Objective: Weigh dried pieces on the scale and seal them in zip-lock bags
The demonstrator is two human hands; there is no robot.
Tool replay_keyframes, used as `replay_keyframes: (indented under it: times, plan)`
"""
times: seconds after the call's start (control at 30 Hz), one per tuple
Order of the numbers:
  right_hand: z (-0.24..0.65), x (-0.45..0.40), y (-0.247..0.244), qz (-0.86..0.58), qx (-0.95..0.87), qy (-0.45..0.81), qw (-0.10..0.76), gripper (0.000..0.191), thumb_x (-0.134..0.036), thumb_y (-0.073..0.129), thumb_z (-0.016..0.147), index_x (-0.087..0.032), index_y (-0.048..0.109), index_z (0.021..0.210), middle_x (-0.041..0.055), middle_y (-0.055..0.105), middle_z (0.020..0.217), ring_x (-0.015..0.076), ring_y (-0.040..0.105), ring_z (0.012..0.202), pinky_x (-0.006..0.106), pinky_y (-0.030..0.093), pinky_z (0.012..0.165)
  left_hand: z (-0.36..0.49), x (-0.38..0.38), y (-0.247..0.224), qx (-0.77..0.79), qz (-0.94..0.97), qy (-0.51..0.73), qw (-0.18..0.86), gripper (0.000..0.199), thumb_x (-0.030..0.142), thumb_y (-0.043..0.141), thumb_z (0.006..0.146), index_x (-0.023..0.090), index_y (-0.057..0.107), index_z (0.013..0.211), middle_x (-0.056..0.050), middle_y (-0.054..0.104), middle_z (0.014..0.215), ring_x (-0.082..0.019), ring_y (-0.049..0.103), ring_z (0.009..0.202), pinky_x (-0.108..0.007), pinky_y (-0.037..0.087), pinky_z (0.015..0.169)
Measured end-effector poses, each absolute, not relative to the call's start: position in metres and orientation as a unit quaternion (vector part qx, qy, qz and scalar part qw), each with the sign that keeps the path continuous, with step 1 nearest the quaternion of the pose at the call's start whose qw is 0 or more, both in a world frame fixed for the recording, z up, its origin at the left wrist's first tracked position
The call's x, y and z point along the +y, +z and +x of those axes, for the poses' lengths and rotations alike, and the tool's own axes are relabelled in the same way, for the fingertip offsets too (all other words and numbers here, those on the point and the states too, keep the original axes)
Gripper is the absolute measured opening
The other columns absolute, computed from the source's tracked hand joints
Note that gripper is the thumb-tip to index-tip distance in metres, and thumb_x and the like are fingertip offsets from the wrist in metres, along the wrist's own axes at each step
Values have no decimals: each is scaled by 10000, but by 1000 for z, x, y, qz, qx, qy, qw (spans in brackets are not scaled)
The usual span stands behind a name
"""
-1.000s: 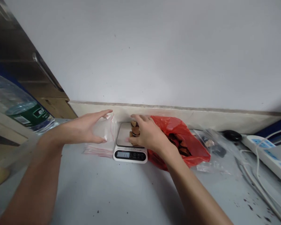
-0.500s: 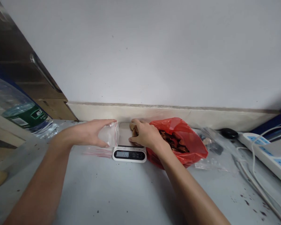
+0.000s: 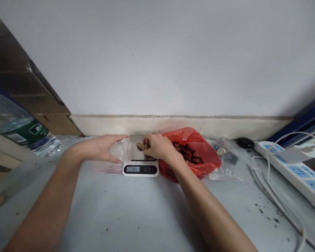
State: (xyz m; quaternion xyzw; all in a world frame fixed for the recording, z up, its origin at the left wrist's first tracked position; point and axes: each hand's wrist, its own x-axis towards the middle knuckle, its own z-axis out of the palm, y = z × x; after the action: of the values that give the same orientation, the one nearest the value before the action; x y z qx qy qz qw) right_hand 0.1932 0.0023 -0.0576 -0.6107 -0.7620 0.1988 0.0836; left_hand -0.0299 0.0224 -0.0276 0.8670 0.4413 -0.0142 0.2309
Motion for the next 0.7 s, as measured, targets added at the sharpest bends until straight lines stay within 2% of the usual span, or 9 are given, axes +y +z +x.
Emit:
replay_keyframes:
  times: [0.27,0.33,0.43,0.53,0.63,0.7]
  plan:
    - [203,3,-55,-581,-763,242,146,163,-176,695,776,-220,642,924,-12,695,826,139,611,721,245,436,647,-21,20,-30,456,857,-32,238,606,442,753,681,208,651,1230,-103,730,1238,-345,676,1130,-366,517,890]
    - [205,4,-55,-558,-759,270,199,208,-206,725,751,-224,620,930,-30,677,795,135,608,691,249,452,632,-20,19,-29,451,861,-19,232,576,462,742,705,206,653,1214,-108,726,1250,-349,671,1144,-377,520,899]
    - [201,3,-55,-507,-731,326,320,297,-228,772,689,-234,578,914,-39,676,759,141,629,665,259,482,614,-19,17,-28,430,868,14,247,612,591,744,724,221,650,1201,-100,723,1268,-354,661,1181,-374,525,903]
    - [192,0,-56,-495,-700,318,404,244,-232,745,705,-243,533,824,-44,657,678,142,625,594,272,491,591,-17,18,-28,402,873,41,272,642,660,715,746,224,635,1211,-95,727,1265,-344,672,1170,-366,530,895]
    - [185,-2,-56,-482,-698,320,422,162,-247,718,737,-233,560,764,-37,646,625,155,626,562,293,498,584,-16,17,-26,398,872,62,280,669,634,696,770,189,610,1263,-131,699,1328,-355,656,1208,-385,523,933]
    - [185,-2,-55,-444,-705,372,409,101,-275,712,762,-211,642,798,16,719,725,181,673,636,314,527,611,-16,17,-24,392,870,72,288,664,594,697,792,185,592,1305,-133,669,1389,-349,631,1257,-387,509,978]
